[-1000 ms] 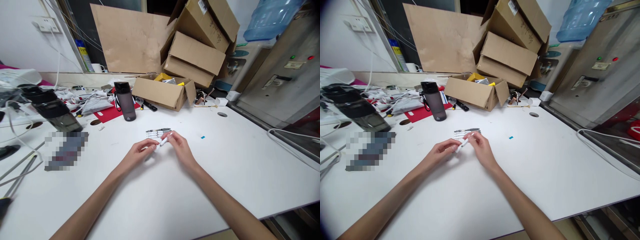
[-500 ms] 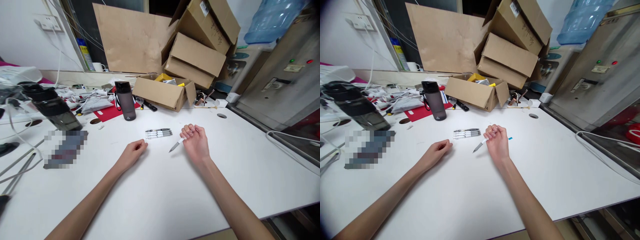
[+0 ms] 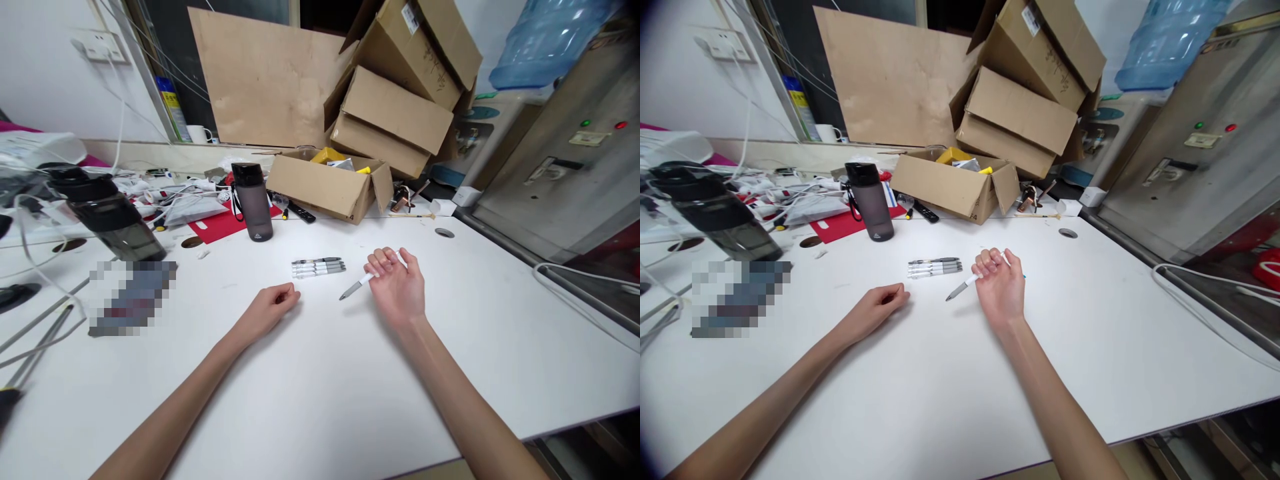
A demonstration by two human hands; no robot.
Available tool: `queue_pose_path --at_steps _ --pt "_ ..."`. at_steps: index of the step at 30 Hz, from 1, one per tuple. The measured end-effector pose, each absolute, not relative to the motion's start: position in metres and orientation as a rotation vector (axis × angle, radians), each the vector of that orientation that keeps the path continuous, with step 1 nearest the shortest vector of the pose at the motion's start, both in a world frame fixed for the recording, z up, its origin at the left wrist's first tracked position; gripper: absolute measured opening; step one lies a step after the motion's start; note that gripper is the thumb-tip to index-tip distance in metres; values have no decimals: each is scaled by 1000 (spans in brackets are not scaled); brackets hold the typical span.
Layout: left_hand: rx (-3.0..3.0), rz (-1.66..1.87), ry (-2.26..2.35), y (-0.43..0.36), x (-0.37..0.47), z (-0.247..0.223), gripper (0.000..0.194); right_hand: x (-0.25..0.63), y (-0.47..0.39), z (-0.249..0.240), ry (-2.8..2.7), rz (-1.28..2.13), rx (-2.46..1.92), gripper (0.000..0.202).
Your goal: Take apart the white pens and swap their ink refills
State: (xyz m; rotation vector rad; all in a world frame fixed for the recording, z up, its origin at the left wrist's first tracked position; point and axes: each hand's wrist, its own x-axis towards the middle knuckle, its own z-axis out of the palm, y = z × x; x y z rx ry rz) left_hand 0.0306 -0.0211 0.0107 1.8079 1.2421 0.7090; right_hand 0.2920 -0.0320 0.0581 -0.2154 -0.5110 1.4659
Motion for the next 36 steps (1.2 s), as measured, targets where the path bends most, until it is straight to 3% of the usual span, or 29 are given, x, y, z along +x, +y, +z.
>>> queue_pose_path --at_steps 36 --pt "1793 711 1230 -21 31 11 43 296 -32 62 -601 1393 -318 28"
